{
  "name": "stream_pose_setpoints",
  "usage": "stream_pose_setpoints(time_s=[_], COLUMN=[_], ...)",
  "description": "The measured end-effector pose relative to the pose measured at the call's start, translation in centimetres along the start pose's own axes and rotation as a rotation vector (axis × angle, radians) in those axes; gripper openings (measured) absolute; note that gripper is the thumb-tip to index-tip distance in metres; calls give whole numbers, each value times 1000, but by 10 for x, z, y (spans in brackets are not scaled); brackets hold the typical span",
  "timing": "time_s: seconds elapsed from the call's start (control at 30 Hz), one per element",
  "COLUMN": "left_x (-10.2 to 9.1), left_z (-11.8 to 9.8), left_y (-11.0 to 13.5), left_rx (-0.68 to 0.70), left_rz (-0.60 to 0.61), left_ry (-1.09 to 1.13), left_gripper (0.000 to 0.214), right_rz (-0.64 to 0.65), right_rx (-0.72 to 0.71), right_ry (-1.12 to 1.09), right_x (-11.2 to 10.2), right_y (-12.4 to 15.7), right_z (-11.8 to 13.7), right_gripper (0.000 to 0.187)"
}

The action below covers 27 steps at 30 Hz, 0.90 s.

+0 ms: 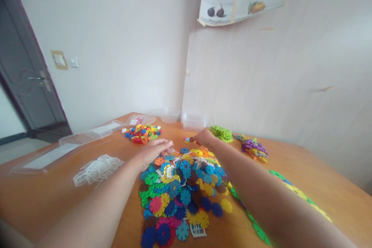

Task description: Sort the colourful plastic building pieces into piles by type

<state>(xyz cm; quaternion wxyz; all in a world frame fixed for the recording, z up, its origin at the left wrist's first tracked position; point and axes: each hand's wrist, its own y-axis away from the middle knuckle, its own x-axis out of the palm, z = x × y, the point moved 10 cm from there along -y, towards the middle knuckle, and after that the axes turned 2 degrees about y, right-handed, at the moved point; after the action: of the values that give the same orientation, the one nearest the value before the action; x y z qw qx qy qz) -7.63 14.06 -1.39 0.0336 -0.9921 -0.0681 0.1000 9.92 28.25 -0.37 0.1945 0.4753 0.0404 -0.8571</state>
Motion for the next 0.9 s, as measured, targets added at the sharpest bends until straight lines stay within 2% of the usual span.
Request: stream_pose_setpoints(time_s=[0.13, 0.33, 0.57, 0.9], left_x=[0, -1, 0, 0], left_z=[1, 4, 3, 5], left_y=[0, -1, -1, -2], left_rx=[1, -7, -1, -4], left_rz=[5, 1, 7, 7], left_ry=[-4, -4, 0, -3], left_gripper=[49, 53, 53, 53], right_rz=[33, 84, 168, 118], right_rx=[53, -53, -184, -286], right_ry=[151, 386, 653, 801], right_x=[6, 10, 22, 33], right_y=[-14, -14, -12, -9], right_z=[0, 15, 36, 49], right_gripper=[31, 28, 37, 33])
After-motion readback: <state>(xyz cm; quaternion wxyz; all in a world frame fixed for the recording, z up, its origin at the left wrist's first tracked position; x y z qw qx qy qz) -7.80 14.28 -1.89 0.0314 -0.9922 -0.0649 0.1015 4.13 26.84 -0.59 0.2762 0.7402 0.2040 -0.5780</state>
